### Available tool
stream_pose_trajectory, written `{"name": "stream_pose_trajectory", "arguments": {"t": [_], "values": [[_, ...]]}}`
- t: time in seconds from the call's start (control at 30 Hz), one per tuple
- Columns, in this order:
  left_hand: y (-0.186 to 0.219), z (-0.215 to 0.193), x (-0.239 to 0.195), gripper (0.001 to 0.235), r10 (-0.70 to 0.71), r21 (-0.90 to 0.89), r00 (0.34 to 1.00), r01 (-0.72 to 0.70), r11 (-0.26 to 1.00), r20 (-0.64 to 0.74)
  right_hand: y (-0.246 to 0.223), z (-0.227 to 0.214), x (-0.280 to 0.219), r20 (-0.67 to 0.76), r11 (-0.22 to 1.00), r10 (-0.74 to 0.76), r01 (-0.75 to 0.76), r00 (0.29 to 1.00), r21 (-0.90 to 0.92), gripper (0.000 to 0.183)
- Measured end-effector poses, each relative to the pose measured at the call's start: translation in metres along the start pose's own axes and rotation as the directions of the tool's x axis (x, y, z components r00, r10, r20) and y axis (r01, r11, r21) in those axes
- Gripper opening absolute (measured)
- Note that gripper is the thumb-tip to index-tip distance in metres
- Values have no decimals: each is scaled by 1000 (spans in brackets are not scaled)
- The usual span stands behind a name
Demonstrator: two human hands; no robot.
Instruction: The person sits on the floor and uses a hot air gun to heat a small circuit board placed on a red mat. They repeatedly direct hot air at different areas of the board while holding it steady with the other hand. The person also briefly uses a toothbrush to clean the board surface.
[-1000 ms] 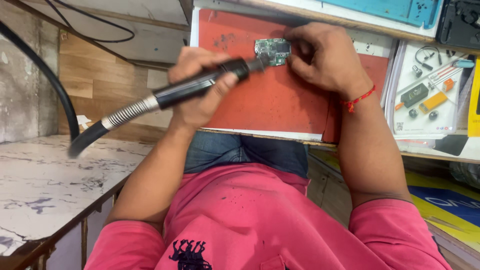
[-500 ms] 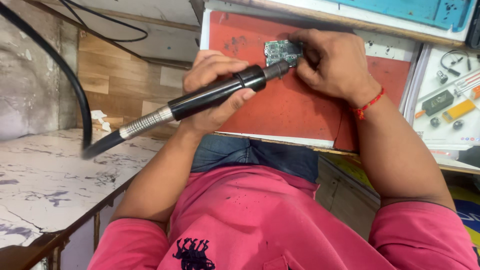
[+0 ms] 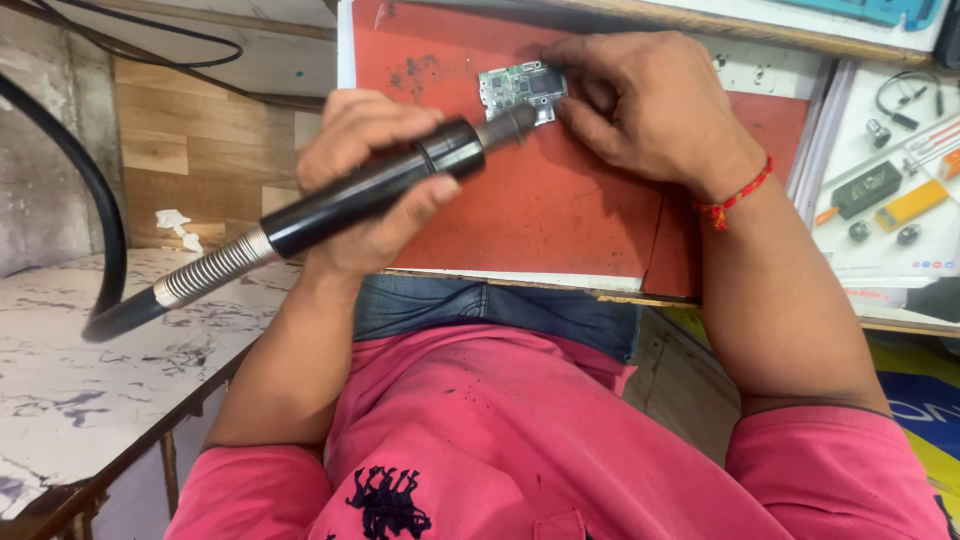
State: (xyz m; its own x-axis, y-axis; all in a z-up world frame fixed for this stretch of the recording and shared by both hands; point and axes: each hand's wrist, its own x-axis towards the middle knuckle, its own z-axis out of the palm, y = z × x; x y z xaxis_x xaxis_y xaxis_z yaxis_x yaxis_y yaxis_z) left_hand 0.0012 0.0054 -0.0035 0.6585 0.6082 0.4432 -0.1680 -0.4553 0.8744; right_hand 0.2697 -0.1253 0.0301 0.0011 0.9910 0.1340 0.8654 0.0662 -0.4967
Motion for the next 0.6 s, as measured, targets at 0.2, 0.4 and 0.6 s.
{"name": "stream_pose_trajectory", "arguments": {"t": [0.2, 0.4, 0.6], "values": [[7, 1, 7, 41, 11, -8, 999, -11, 1000, 40, 0, -1, -1, 8, 1000, 14, -14, 1000, -4, 30], [4, 0, 7, 39, 100, 120, 985, -117, 986, 143, -3, -1, 2, 17, 998, 69, -69, 997, 3, 33], [3, 1, 4, 35, 106, 28, 994, -107, 994, 30, -6, -2, 1, -3, 999, 36, -36, 999, 5, 32]]}}
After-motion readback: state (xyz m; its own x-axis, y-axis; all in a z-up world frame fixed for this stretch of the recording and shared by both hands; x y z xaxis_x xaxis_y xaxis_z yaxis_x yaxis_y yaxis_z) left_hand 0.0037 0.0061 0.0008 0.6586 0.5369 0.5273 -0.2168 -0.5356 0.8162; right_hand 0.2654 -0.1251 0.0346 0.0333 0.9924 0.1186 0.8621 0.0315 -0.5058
